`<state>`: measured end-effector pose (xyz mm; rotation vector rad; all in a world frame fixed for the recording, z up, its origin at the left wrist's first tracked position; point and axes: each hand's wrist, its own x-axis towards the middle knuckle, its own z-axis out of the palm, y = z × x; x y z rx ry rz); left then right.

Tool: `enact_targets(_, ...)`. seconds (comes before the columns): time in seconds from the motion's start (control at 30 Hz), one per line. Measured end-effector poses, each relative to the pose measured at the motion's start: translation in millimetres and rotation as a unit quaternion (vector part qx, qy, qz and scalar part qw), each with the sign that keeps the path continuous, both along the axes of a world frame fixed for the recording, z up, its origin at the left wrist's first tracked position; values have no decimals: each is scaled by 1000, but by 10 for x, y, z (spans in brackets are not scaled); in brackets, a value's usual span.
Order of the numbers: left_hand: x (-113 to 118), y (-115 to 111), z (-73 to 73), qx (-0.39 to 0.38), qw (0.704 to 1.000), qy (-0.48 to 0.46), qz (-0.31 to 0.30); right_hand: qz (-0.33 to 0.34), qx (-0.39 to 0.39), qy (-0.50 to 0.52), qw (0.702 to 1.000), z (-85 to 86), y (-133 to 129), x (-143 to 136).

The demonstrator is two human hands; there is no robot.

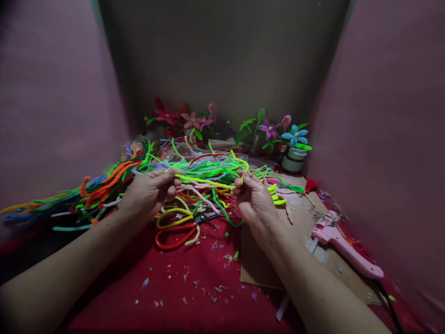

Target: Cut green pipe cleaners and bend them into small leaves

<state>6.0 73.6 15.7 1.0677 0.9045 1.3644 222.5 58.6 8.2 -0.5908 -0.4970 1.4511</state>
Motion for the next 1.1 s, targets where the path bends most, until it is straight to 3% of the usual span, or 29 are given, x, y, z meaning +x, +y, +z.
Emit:
enact_targets(0.2, -4, 26, -5, -9, 995, 87, 48, -8, 16, -8, 1000, 14, -1, -14)
enact_targets(0.33, -52, 42, 42, -5, 984, 175, 9, -17, 54, 5, 998, 54, 8, 14)
enact_targets(0.43, -98, 36, 97, -19, 975, 220, -23, -16, 37, 29, 999, 114, 9, 65)
enact_targets(0.5, -120, 26, 129, -38, 979, 190, -62, -15, 20, 54, 998, 143, 19, 101)
enact_targets(0.63, -116, -26, 165, -55, 981, 45, -178, -22, -8, 102, 994, 152, 67, 156)
enact_targets(0.73, -84, -88, 169, -25, 977, 4, -211, -14, -22, 107, 994, 140, 99, 187)
enact_targets(0.9, -52, -151, 161, 40, 980, 85, -178, -1, -6, 77, 997, 118, 128, 244)
enact_targets(1.1, -42, -116, 107, 53, 975, 156, -149, -20, 11, 77, 997, 105, 157, 261)
